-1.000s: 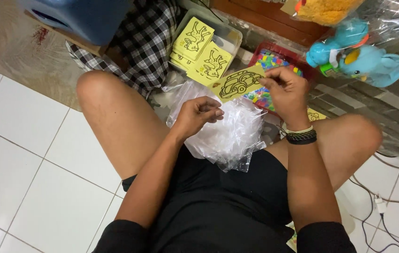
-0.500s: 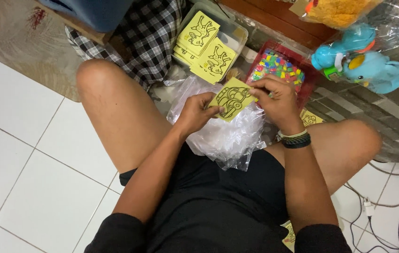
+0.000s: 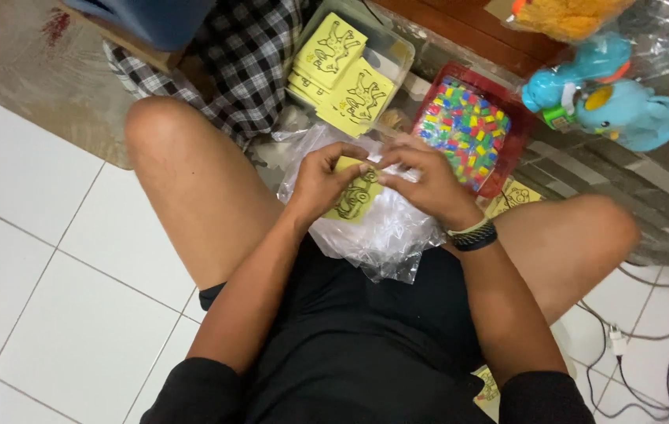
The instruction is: The person is sitting on the floor and packing yellow sticker sheets into a clear plastic bag.
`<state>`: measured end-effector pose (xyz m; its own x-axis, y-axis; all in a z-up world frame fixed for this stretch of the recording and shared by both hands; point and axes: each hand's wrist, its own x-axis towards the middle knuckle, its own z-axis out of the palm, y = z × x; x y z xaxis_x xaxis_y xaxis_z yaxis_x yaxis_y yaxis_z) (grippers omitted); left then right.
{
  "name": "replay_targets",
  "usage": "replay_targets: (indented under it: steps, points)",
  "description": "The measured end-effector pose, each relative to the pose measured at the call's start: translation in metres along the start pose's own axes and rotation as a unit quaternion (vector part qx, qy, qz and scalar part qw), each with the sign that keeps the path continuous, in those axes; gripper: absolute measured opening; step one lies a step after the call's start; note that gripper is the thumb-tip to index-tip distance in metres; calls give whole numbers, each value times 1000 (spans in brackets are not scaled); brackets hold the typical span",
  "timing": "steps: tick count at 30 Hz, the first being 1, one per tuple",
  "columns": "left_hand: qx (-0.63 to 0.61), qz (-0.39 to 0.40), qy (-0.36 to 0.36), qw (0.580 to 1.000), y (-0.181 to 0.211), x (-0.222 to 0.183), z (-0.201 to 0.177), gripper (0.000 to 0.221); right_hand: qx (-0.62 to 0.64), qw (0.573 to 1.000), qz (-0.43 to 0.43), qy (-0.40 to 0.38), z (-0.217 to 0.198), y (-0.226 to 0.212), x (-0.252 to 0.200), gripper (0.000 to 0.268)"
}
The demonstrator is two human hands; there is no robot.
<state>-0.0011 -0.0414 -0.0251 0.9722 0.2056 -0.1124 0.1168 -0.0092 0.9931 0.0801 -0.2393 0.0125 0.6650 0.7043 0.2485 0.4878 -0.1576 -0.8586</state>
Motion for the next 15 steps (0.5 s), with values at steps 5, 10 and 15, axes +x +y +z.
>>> replay_targets:
  steps: [5,10,15]
  points:
    - [16,-25,-17,999,-8,3,2,22,29,996,69,51,-1,14,0,9]
    - [33,-55,-7,998,-18,5,-3,17,64,963,172,197,-43,71,-1,15]
    - [-14,-54,32,998,-5,9,-3,17,-368,842,393,44,-59,176,-20,53]
